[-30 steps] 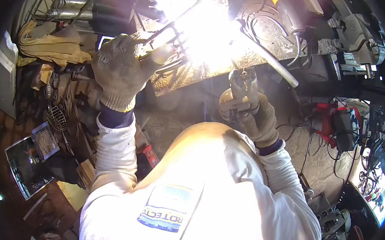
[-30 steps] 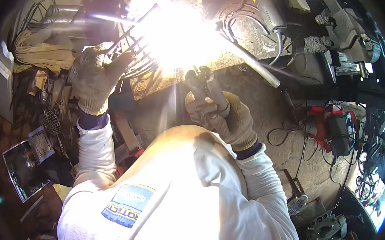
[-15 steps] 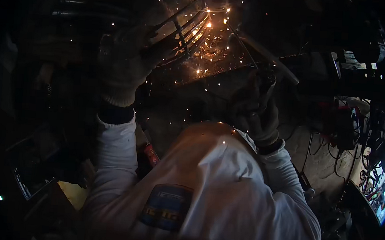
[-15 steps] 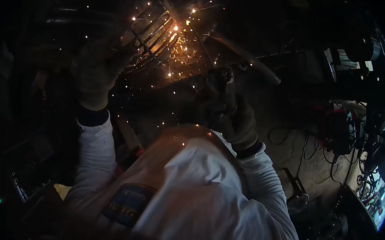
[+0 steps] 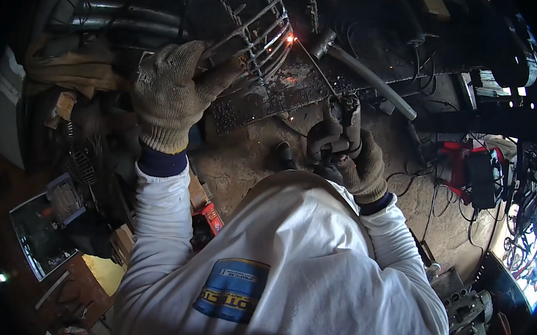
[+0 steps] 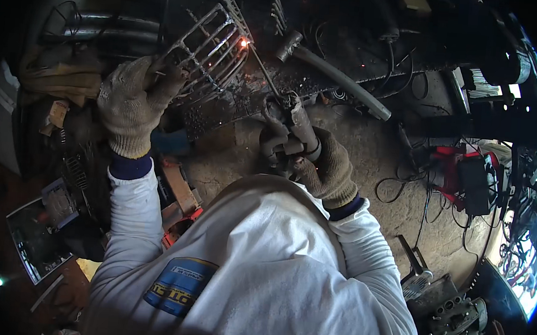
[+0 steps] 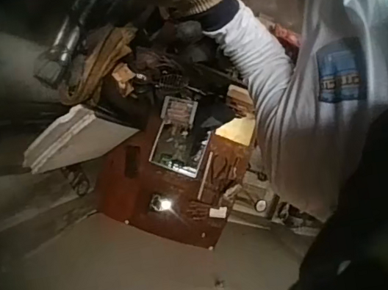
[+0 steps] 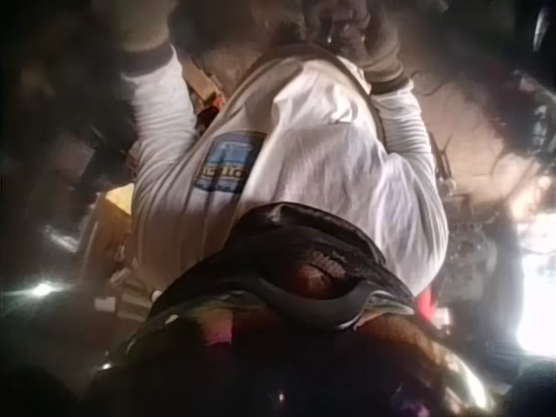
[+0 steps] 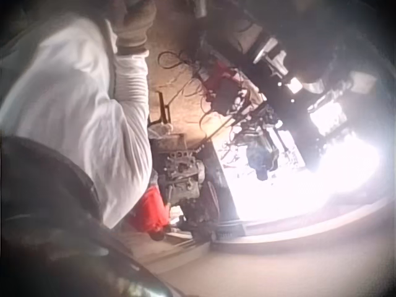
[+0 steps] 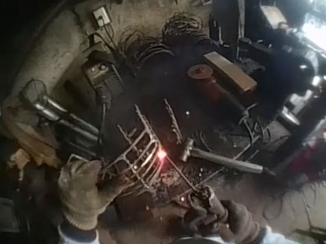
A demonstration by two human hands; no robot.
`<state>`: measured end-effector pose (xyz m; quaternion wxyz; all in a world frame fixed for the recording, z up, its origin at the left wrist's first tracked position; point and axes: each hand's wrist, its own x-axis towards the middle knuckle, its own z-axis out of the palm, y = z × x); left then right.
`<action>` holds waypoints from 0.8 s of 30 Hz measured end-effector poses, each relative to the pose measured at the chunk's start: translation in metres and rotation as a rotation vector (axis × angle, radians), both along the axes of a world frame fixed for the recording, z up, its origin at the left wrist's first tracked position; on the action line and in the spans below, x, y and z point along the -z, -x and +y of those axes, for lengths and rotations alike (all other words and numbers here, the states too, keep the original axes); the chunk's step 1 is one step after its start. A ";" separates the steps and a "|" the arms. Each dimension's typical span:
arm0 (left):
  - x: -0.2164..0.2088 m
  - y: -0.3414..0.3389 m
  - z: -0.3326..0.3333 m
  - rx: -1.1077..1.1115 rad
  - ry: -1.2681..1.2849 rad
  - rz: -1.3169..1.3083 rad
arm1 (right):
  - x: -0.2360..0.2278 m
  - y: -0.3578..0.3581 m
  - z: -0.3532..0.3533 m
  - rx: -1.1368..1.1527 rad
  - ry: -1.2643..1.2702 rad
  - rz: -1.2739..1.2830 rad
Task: The person welds the joints of a curved metal grille using a welding tool held in their right hand while wearing work gloves.
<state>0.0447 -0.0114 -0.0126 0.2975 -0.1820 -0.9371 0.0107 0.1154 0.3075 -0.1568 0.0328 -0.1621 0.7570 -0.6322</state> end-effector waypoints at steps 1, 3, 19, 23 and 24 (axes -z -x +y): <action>0.001 0.000 0.000 -0.017 0.020 0.025 | 0.000 0.000 0.000 0.007 -0.010 0.001; -0.001 0.000 0.002 -0.025 0.020 0.009 | -0.001 0.000 0.001 0.013 -0.020 0.002; 0.014 0.003 -0.008 0.008 -0.028 0.137 | 0.002 0.005 -0.007 -0.033 0.165 -0.001; 0.007 0.006 -0.002 0.099 0.053 0.113 | 0.032 -0.004 0.001 0.050 0.254 -0.163; 0.003 0.005 -0.005 0.085 0.202 0.078 | 0.015 0.000 0.002 0.014 0.280 -0.007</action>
